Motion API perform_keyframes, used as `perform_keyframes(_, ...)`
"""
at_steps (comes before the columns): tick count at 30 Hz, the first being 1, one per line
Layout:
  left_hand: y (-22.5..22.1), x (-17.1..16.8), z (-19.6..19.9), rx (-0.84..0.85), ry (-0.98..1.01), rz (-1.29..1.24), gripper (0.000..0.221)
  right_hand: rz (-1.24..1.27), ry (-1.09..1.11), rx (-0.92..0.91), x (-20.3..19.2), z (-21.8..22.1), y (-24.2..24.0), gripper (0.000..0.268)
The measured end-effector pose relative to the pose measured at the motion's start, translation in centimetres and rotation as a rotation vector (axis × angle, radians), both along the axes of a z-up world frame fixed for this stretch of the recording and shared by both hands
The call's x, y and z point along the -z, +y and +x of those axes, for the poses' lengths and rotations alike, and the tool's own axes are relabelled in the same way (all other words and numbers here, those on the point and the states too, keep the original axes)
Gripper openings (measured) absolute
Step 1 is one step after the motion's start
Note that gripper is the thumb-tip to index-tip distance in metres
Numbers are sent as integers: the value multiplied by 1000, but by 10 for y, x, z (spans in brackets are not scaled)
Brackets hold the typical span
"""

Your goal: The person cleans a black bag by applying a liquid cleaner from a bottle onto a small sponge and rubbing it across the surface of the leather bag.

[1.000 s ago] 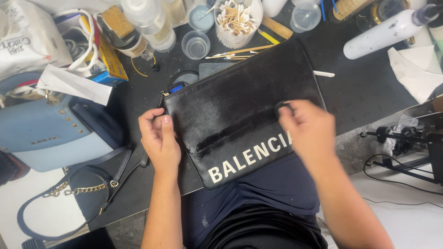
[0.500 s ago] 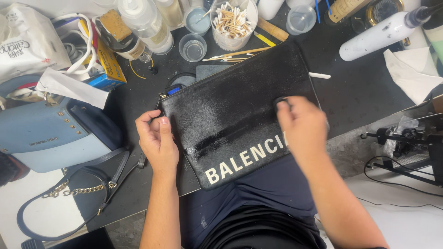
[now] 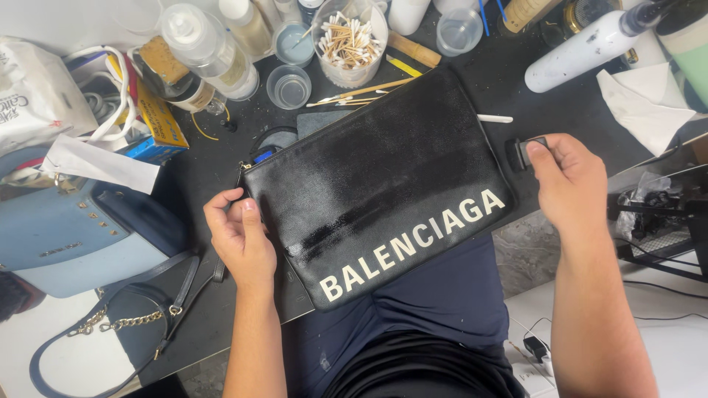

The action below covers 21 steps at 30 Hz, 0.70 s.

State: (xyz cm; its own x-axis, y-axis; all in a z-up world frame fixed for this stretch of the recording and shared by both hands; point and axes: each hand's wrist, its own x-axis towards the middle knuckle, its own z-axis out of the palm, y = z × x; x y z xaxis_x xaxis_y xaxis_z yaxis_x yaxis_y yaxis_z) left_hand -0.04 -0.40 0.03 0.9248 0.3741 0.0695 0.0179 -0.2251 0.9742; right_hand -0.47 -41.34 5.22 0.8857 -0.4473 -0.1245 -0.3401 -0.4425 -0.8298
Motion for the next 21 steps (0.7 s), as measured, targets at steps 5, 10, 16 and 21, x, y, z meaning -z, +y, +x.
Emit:
perform_keyframes(5,0,0,0,5,-17,19,20,-74,8,-61,8,2,2,19)
perform_keyframes(10,-1,0,-1,3,-15,31,20,-155,-21,-102,9,2,6,20)
perform_keyframes(16,-4,1,-1,-6,-10,59,19,-255,-5,-80,-2,3,28,22)
perform_keyframes(21,-3,4,-1,-26,-12,64,16,-432,-70,-179,-7,4,78,24)
